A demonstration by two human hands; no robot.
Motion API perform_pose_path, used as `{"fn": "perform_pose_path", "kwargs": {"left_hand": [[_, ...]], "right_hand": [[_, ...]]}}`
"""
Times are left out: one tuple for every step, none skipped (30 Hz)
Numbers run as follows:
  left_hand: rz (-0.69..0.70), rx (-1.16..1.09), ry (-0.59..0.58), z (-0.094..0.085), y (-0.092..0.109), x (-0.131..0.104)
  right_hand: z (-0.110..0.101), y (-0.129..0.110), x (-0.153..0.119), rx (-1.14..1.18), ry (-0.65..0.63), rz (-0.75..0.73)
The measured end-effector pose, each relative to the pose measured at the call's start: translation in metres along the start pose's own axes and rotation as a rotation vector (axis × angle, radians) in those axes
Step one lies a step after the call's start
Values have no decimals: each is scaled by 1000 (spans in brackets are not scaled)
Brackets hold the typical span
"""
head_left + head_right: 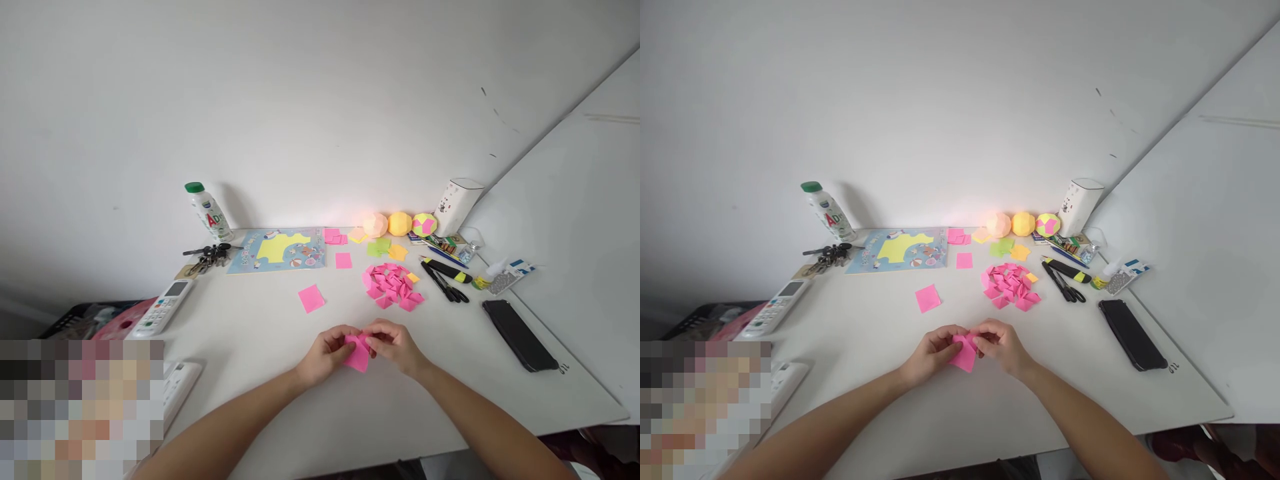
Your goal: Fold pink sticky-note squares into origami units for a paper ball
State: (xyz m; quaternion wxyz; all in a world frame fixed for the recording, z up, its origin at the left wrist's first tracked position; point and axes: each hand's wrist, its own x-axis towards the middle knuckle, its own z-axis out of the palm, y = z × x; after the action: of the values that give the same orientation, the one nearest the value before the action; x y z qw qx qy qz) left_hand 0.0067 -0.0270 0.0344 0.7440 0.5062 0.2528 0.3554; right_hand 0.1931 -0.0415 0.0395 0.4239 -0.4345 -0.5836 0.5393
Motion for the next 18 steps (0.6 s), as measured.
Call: {"fn": "perform_pose_path", "kwargs": {"left_hand": [[12, -3, -3, 1, 1, 0], [27, -3, -1, 1, 1, 0], [40, -5, 2, 1, 1, 1], [49, -9, 1, 0, 0, 1], [52, -14, -6, -1, -1, 1], [49, -20, -16, -1, -2, 2], [42, -25, -27, -2, -4, 2], [35, -29, -33, -3, -5, 2], [29, -32, -34, -3, -6, 2], [26, -36, -30, -4, -6, 2], [24, -41, -25, -4, -7, 3], [23, -49, -21, -5, -7, 3], [21, -58, -21, -5, -6, 3], [21, -67, -22, -5, -6, 3], [21, -77, -26, -5, -5, 3], [20, -85, -31, -5, -5, 3], [19, -93, -34, -5, -5, 3], [19, -99, -33, -6, -5, 3]], "right_hand": [[0, 0, 0, -2, 2, -4], [0, -1, 0, -5, 4, -3], [-1, -1, 0, -9, 4, -1], [0, -1, 0, -12, 4, 0], [0, -1, 0, -14, 3, -1], [0, -1, 0, -17, 1, -5], [0, -1, 0, -20, 3, -12], [1, 0, 0, -25, 5, -23], [1, 0, -1, -32, 9, -38], [1, 1, -1, -39, 14, -53], [1, 1, -1, -45, 17, -68], [1, 2, -1, -50, 21, -82], [1, 2, -1, -54, 24, -96], [1, 2, -2, -57, 25, -106], [1, 3, -2, -60, 24, -114], [1, 3, -1, -64, 20, -116], [1, 3, -1, -68, 15, -114], [0, 3, -1, -72, 11, -109]]}}
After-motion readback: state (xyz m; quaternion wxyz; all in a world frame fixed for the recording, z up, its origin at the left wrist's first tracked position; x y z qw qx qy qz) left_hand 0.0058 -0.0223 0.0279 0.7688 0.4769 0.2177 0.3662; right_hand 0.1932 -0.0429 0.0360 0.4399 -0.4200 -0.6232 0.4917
